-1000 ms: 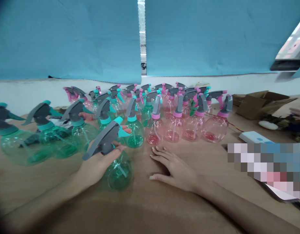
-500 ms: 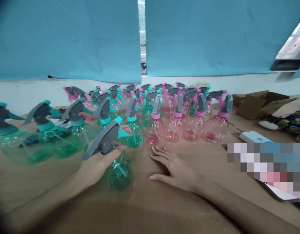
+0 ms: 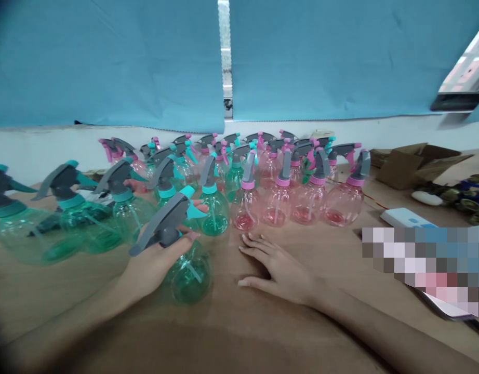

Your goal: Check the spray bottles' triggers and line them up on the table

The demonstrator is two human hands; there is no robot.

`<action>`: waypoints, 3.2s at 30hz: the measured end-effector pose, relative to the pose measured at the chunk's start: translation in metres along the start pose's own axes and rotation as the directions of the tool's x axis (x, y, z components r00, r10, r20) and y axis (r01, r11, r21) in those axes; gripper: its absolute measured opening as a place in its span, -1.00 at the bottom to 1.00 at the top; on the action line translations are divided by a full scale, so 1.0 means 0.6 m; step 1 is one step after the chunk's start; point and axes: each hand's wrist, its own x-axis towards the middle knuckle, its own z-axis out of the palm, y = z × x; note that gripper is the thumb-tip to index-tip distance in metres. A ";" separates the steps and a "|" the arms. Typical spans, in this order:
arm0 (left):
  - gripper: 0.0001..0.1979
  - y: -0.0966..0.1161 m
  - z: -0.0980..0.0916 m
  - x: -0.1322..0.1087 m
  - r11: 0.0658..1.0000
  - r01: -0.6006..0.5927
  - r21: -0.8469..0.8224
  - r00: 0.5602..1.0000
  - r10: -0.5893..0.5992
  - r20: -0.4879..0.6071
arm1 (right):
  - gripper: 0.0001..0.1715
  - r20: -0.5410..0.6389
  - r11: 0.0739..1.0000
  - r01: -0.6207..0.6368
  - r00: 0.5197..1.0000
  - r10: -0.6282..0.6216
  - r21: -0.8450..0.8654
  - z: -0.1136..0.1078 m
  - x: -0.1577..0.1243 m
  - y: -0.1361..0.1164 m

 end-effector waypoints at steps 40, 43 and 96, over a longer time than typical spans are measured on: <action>-0.77 0.006 -0.001 -0.001 0.996 -0.034 -0.084 0.999 0.031 -0.040 | -0.21 0.024 1.000 0.001 1.000 -0.001 -0.015 -0.002 0.002 -0.002; -0.71 0.005 0.005 -0.004 0.995 0.001 -0.100 0.998 -0.008 -0.063 | -0.21 0.020 1.000 0.001 1.000 -0.001 -0.016 -0.001 0.002 0.000; -0.69 0.005 0.003 -0.003 0.998 -0.003 -0.063 1.000 0.001 -0.031 | -0.23 -0.014 0.999 0.019 1.000 -0.018 0.032 0.003 -0.001 0.005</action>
